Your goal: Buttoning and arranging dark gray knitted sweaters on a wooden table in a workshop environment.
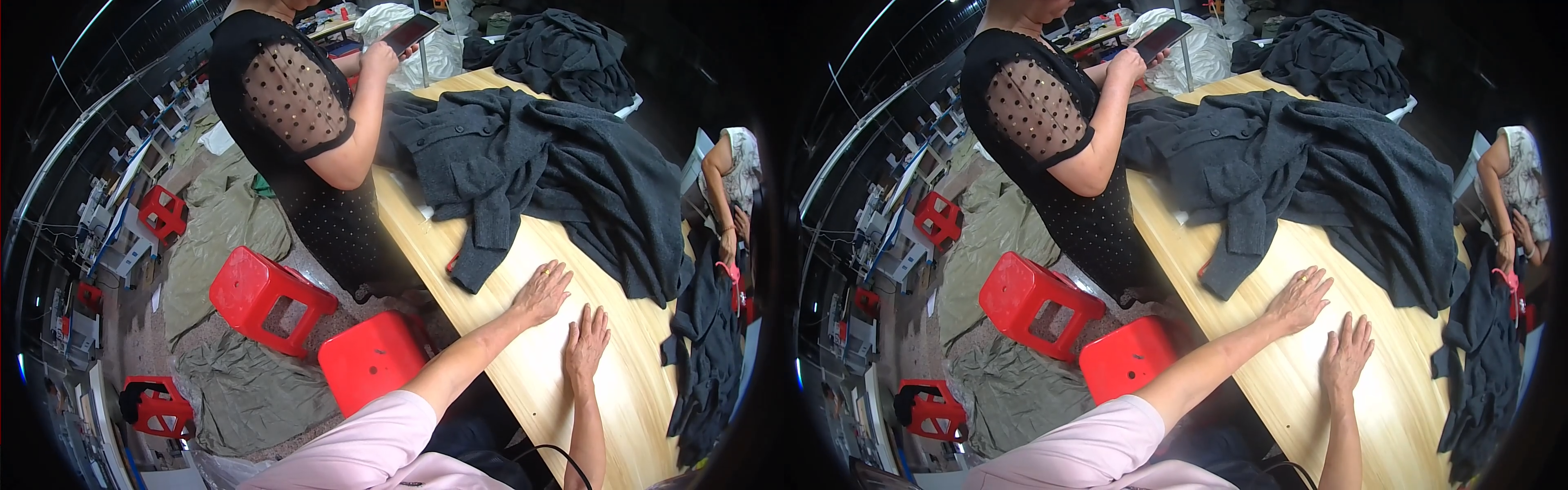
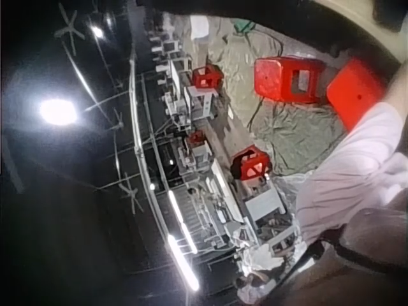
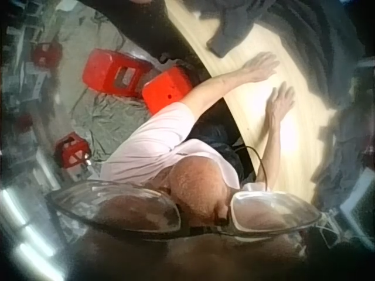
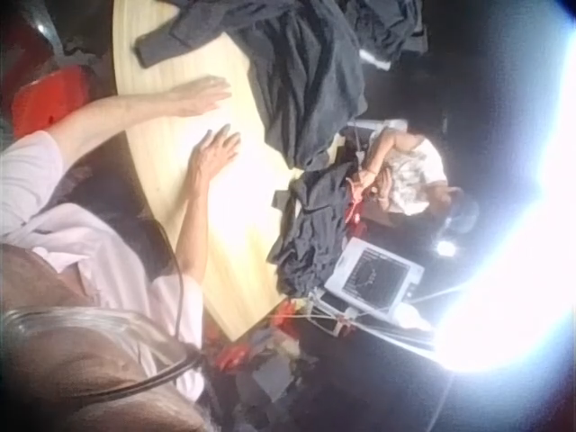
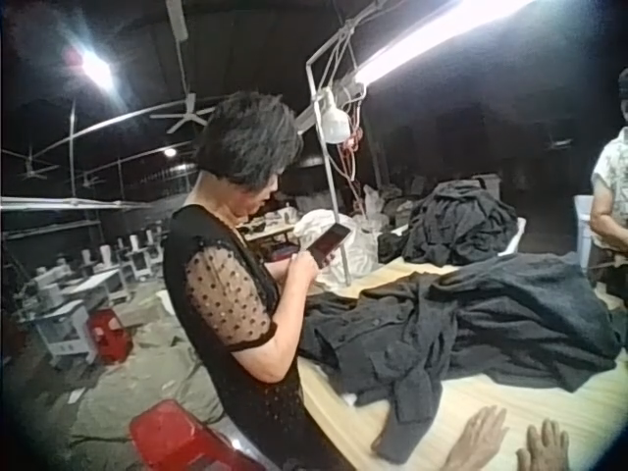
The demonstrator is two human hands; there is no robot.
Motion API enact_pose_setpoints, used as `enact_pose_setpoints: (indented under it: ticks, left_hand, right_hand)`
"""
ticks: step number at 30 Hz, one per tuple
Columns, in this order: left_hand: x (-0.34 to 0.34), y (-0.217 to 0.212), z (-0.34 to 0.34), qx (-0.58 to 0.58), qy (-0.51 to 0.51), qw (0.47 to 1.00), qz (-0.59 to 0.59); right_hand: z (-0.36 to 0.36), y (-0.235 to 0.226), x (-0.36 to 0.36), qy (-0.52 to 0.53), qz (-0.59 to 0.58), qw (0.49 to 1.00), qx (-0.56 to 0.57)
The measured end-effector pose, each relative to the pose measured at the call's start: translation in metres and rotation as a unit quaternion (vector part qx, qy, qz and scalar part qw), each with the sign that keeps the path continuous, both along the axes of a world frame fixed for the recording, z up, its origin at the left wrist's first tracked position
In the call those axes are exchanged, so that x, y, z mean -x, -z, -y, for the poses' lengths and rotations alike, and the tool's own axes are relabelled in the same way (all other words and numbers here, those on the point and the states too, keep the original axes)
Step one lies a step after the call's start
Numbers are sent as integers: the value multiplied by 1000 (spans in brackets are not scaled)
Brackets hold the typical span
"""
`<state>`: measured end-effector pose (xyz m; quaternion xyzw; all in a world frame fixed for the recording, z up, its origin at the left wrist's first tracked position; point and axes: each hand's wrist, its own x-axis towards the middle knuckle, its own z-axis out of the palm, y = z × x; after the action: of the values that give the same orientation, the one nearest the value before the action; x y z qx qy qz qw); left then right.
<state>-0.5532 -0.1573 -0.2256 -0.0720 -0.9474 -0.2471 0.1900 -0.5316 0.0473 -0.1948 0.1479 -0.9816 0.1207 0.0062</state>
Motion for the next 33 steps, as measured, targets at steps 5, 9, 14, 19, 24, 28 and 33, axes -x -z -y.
enact_pose_setpoints:
  ticks: [5, 9, 14, 19, 24, 28, 33]
  left_hand:
    - [-1, 1, 0, -4, -1, 1000, 0]
    - [0, 1, 2, -2, -2, 1000, -1]
    - [-1, -1, 1, -3, 4, 1000, 9]
    - [1, -2, 1, -7, 5, 1000, 14]
    - [2, -2, 2, -5, 4, 1000, 14]
    - [3, -3, 1, -3, 7, 1000, 19]
    - [3, 0, 1, 0, 3, 1000, 20]
  right_hand:
    - [1, -2, -1, 1, 0, 1000, -5]
    - [3, -4, -3, 0, 3, 1000, -4]
    - [3, -5, -3, 3, 5, 1000, -5]
    - [1, -1, 0, -1, -2, 1000, -1]
    - [1, 1, 2, -2, -7, 1000, -2]
    - [-1, 2, 3, -4, -10, 1000, -5]
    - [2, 0, 3, -3, -6, 1000, -8]
